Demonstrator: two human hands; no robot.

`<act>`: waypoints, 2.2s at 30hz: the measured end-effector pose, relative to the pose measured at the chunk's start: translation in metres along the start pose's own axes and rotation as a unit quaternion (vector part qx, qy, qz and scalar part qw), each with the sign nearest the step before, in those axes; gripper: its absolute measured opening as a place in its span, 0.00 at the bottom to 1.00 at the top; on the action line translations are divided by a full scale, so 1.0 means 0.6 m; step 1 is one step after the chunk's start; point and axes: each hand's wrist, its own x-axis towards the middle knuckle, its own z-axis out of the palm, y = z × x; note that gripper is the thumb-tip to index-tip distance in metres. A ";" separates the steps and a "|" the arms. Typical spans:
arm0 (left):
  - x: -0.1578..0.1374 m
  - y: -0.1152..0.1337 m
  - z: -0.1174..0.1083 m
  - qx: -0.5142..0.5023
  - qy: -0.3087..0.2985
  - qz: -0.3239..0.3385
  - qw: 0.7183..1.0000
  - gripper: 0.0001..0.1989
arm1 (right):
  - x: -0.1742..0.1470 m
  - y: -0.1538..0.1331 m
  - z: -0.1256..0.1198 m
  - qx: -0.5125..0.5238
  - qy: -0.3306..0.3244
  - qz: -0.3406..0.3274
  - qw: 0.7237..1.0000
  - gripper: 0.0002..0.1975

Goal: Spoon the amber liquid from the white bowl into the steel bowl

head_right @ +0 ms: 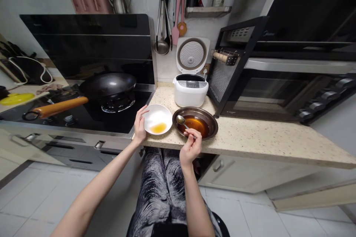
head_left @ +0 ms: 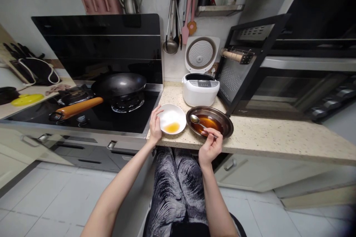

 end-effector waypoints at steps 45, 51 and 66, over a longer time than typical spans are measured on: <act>0.000 0.004 0.000 0.004 -0.002 -0.002 1.000 0.21 | -0.032 -0.003 0.013 0.004 -0.200 -0.138 0.970 0.10; -0.001 0.003 0.001 -0.003 0.001 0.002 1.000 0.21 | -0.039 0.007 0.026 -0.023 -0.222 -0.121 0.967 0.11; -0.003 0.007 0.001 -0.004 -0.006 0.010 1.000 0.19 | -0.035 0.003 0.023 0.015 -0.213 0.041 0.976 0.12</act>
